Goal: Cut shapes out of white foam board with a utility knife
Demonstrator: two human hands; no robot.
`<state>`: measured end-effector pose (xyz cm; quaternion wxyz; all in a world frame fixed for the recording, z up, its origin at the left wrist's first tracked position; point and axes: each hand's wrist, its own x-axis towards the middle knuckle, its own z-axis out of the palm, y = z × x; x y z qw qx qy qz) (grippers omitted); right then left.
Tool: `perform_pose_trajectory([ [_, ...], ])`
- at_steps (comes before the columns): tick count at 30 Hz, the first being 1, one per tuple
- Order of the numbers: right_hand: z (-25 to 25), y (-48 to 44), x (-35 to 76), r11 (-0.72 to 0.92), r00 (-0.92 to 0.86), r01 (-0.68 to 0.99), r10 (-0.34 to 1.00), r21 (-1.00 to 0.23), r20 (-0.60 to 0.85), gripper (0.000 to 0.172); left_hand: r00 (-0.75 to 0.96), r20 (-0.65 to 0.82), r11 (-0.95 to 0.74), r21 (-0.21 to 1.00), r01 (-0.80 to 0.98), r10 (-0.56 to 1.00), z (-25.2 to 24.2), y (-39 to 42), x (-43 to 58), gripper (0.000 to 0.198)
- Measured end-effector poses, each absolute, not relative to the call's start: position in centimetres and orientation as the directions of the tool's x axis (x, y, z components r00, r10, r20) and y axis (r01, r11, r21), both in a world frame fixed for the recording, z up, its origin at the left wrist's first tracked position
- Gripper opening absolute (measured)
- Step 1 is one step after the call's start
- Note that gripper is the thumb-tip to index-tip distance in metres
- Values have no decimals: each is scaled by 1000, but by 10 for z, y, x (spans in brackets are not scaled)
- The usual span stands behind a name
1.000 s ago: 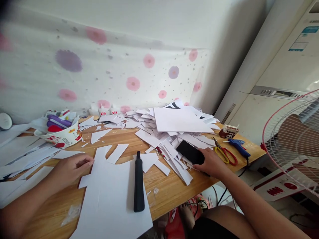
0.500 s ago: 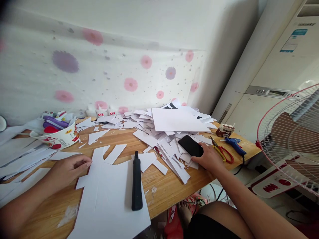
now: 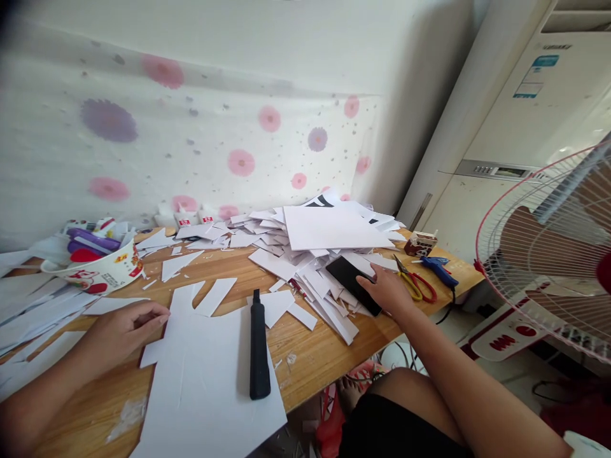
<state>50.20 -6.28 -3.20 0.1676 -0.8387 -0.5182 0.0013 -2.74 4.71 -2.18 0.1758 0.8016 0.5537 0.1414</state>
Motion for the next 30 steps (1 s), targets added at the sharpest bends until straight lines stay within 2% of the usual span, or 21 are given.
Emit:
perform_pose_trajectory([
  [3, -32, -77, 516, -373, 442, 860, 886, -348, 143, 55, 337, 35, -319, 426, 847, 941, -22, 49, -28, 39],
  [5, -34, -88, 523, -341, 412, 861, 903, -377, 124, 56, 334, 41, -320, 417, 851, 942, -23, 50, -28, 40],
  [8, -37, -101, 529, -240, 298, 895, 949, -375, 104, 73, 339, 43, -325, 418, 848, 940, -24, 51, -28, 40],
  [10, -39, -104, 532, -175, 220, 926, 970, -333, 102, 87, 340, 41, -325, 424, 845, 940, -25, 51, -28, 40],
  [12, -40, -105, 534, -145, 187, 946, 975, -289, 122, 93, 340, 44, -326, 424, 845, 939, -25, 51, -28, 40],
  [14, -41, -103, 536, -163, 217, 938, 965, -306, 151, 86, 340, 50, -328, 422, 845, 939, -25, 51, -28, 39],
  [18, -44, -101, 544, -265, 353, 878, 921, -398, 166, 53, 338, 45, -324, 430, 842, 940, -26, 51, -30, 38],
  [20, -46, -100, 550, -299, 383, 874, 909, -384, 165, 47, 331, 38, -314, 428, 847, 943, -26, 51, -30, 38],
  [24, -50, -102, 556, -311, 380, 891, 909, -331, 170, 52, 324, 51, -316, 411, 855, 945, -24, 50, -28, 39],
  [30, -50, -105, 554, -295, 344, 911, 929, -288, 137, 67, 329, 47, -315, 437, 842, 943, -22, 47, -27, 37],
])
